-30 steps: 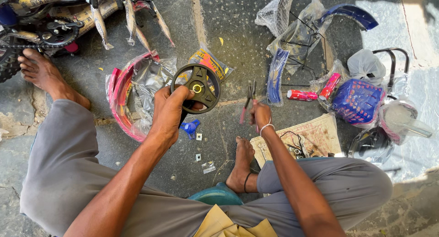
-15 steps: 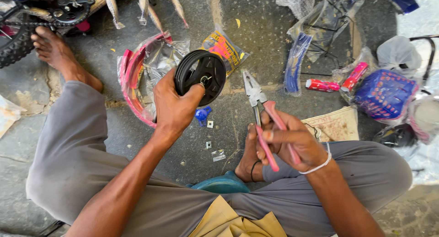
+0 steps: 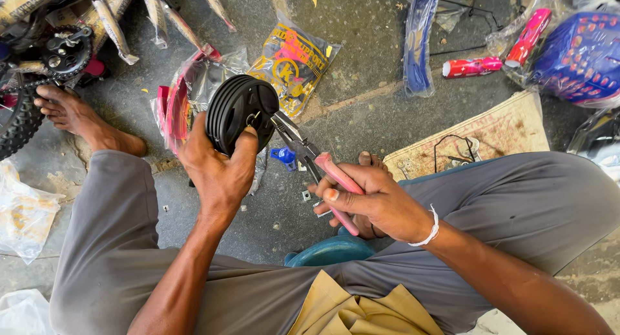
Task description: The person assembles small components onto a bicycle wheel using a screwdriver and pliers while sitting in a repair area with various bike parts scattered around.
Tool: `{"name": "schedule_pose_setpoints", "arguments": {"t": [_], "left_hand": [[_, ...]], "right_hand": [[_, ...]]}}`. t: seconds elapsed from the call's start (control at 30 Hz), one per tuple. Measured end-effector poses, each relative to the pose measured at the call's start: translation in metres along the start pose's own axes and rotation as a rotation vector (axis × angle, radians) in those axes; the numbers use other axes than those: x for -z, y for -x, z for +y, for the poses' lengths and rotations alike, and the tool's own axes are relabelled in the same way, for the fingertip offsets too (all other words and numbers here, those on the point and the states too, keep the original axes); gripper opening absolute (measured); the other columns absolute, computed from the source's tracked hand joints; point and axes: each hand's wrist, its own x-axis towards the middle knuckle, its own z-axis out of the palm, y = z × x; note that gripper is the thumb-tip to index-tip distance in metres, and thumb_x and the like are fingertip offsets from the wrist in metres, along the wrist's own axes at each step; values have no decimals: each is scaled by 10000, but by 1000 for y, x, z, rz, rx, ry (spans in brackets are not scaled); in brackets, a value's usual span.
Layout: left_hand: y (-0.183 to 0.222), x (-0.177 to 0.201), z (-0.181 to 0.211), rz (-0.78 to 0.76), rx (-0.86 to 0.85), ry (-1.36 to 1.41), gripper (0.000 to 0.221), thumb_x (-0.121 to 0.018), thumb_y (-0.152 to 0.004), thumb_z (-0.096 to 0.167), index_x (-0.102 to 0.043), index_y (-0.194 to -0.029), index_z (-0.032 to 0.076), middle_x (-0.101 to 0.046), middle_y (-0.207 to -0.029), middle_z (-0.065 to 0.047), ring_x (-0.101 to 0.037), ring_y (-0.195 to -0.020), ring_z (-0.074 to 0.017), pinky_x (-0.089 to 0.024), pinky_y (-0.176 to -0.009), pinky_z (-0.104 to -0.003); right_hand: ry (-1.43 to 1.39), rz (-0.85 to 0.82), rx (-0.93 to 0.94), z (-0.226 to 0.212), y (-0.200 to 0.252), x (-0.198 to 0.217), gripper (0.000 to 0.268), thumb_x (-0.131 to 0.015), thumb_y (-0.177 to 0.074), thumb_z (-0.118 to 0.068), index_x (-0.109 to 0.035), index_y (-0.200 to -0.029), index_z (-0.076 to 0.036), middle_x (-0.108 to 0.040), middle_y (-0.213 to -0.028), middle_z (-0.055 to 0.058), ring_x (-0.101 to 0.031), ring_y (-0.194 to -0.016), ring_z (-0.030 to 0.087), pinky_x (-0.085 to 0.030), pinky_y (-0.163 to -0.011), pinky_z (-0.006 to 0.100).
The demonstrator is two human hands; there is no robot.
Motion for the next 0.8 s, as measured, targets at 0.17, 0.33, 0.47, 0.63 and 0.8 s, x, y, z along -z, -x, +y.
{"name": "schedule_pose_setpoints", "arguments": {"t": [0.17,0.33,0.47,0.63,0.8], "left_hand": [[3,-3,-5,38,-143,-258,216,-744,-844,136,-598,-936,7,-617,-777,-116,-599,-715,-257,-487,-696,-388],[3,-6,-4,18,-84,-200,250,-735,-846,157,-625,-987,-18,-642,-790,-123,-621,-718,-200,-502,-705,-359],[2,-5,-2,-24,12,38,299,-696,-917,164,-667,-1137,-38,-721,-920,-94,-664,-822,-156,-542,-797,-317],[0,-13,-1,-70,187,106,273,-708,-903,147,-697,-1070,-69,-712,-878,-75,-632,-783,-130,-531,-748,-304],[1,-11,1,-124,339,547,236,-657,-889,98,-673,-1064,-58,-705,-930,-56,-682,-793,-131,-619,-777,-320]], "right_hand": [[19,7,-40,2,-1,-1,282,-603,-1012,-204,-643,-1159,34,-657,-1073,148,-751,-1001,227,-628,-728,335],[-34,183,61,10,-10,-3,230,-622,-966,-198,-642,-1088,-4,-694,-1044,81,-695,-832,163,-588,-604,305],[-98,600,-56,64,-56,19,213,-653,-920,-266,-618,-991,-68,-614,-873,43,-617,-673,135,-513,-454,301],[314,905,-374,189,-146,81,358,-664,-949,-355,-604,-1023,-10,-621,-919,152,-629,-737,259,-526,-574,406],[741,976,-247,240,-181,99,435,-619,-931,-396,-666,-1089,7,-699,-1044,201,-712,-949,370,-555,-830,503]]}}
